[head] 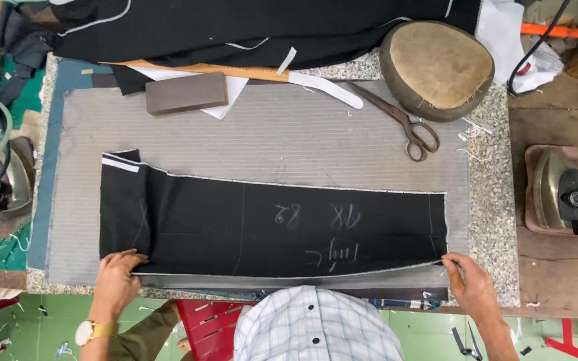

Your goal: The person aligns a black fabric piece on a worktable, cuts a white strip from a larger piece, and irons the strip onto the fabric edge using a steam iron. The person repeats the process by cutting another strip and ironing it onto a different section of the fabric.

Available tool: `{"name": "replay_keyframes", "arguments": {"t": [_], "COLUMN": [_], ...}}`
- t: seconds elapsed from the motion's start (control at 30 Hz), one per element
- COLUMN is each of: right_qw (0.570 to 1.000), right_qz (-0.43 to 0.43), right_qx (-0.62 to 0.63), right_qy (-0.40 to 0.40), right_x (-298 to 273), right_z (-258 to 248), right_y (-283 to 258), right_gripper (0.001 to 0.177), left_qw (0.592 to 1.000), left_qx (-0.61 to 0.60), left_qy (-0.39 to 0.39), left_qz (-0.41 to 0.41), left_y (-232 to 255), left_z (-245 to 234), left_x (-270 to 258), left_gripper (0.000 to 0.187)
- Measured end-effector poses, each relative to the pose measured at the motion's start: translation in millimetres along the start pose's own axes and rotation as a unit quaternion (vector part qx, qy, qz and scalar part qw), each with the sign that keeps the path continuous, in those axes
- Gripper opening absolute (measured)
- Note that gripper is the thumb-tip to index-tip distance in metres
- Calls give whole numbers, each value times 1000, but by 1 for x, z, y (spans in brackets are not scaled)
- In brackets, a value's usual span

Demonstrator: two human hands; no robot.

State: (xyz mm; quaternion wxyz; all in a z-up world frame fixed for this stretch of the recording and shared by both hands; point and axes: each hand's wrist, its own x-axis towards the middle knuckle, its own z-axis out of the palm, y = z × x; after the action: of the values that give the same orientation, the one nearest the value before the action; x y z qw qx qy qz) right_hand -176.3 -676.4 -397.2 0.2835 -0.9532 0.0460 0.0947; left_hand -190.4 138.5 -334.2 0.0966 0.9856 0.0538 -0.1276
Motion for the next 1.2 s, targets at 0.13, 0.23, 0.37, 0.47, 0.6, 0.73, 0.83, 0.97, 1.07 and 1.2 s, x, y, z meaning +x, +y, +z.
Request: {"name": "replay_keyframes", "arguments": {"t": [0.13, 0.23, 0.37, 0.47, 0.6, 0.73, 0.83, 0.97, 1.07, 1.2], "right_qw": [997, 990, 988, 982, 982, 956, 938, 941, 941, 929], "right_qz": [-50, -75, -66, -62, -4, -100, -142, -236, -268, -282], "right_qx": [-20, -20, -41, -51, -62, -72, -88, -66, -76, -125], "right_qy": [61, 117, 131, 173, 178, 267, 302, 235, 191, 207], "right_x": [32, 67, 115, 134, 144, 146, 129, 96, 74, 71], "right_z": [-8, -12, 3, 15, 22, 17, 9, 25, 23, 26], "right_y": [-24, -43, -42, -40, -42, -49, -57, -51, -61, -62], "right_gripper": [26, 21, 25, 17, 18, 17, 20, 20, 19, 11], "left_qw": [992, 990, 992, 991, 985, 960, 935, 947, 950, 943], "left_qx": [-94, -65, -4, 59, 104, 214, 253, 105, 50, 101], "left_qy": [-14, 41, 94, 76, 82, 178, 245, 232, 172, 176], "left_qz": [-87, -117, -79, -98, -114, -37, 53, 194, 255, 264], "left_y": [7, 24, 46, 21, 8, 43, 102, 150, 174, 178], "left_z": [-38, -57, -61, -32, -15, -26, -44, -2, 34, 66], "left_x": [41, 81, 126, 157, 170, 148, 124, 99, 79, 66], "left_gripper": [50, 38, 33, 30, 34, 35, 62, 48, 45, 37]}}
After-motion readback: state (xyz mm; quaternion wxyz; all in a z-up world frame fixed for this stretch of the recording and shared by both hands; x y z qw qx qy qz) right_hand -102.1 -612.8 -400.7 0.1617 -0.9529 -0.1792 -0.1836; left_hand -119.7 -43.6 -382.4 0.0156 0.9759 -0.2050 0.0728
